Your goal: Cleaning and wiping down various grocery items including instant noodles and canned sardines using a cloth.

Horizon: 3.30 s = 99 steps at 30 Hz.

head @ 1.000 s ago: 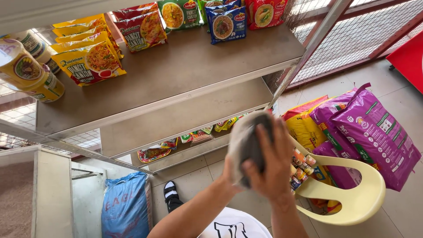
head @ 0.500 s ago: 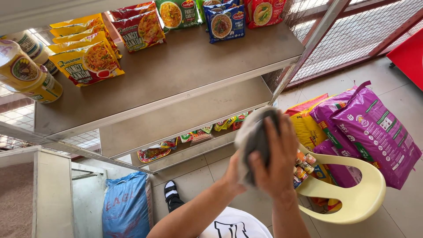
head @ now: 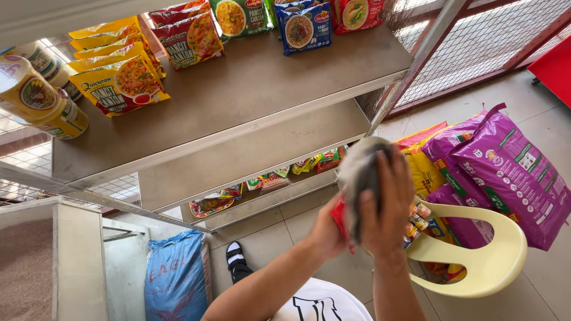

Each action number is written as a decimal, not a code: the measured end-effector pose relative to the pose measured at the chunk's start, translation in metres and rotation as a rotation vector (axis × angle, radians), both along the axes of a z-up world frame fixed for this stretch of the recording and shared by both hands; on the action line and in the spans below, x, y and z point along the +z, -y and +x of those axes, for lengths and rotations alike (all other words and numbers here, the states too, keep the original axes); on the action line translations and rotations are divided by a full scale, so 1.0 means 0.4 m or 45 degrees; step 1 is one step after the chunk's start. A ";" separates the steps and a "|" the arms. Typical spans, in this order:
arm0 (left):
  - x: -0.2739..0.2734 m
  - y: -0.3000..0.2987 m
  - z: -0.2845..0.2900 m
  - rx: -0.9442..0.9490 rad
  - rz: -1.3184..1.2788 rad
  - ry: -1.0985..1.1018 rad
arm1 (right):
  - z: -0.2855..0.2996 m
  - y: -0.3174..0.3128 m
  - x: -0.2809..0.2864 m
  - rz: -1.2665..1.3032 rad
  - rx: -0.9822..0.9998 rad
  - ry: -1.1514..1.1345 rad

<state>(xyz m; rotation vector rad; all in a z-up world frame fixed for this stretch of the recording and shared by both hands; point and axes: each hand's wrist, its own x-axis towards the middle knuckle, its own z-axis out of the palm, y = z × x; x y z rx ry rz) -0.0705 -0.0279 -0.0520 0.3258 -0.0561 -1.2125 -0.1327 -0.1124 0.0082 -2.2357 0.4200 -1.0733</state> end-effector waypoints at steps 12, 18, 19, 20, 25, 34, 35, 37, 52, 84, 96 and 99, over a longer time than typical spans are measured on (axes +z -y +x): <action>0.007 -0.030 0.018 -0.066 -0.421 -0.243 | -0.002 0.032 -0.041 0.148 0.049 -0.053; 0.064 -0.011 0.036 0.507 -0.011 0.585 | -0.006 -0.065 0.041 -0.274 0.229 0.011; 0.033 -0.012 0.045 0.299 -0.332 0.307 | -0.012 -0.074 0.037 -0.356 0.241 -0.015; 0.003 -0.013 0.054 0.093 -0.652 0.027 | -0.018 -0.083 0.034 -0.439 0.253 -0.040; 0.001 -0.016 0.031 0.079 -0.221 -0.198 | 0.003 0.037 -0.046 0.131 0.155 -0.094; -0.111 0.026 0.029 0.157 -0.339 -0.061 | -0.014 -0.047 0.029 -0.214 0.377 -0.005; -0.058 0.016 0.049 0.078 -0.758 -0.211 | -0.011 -0.055 0.029 -0.322 0.442 -0.010; 0.030 -0.026 0.056 0.049 -0.469 -0.210 | -0.018 0.005 -0.021 -0.094 0.512 0.008; 0.057 -0.027 0.072 -0.084 -0.275 -0.265 | -0.024 -0.021 -0.049 -0.282 0.328 -0.044; 0.045 -0.044 0.103 -0.100 -0.389 -0.301 | -0.046 0.030 -0.047 -0.404 0.375 -0.151; -0.067 -0.003 0.042 0.120 -0.326 0.097 | -0.034 -0.047 0.043 -0.506 0.183 -0.129; -0.011 -0.021 0.068 -0.187 -0.749 -0.192 | -0.037 0.008 -0.014 -0.382 0.148 -0.109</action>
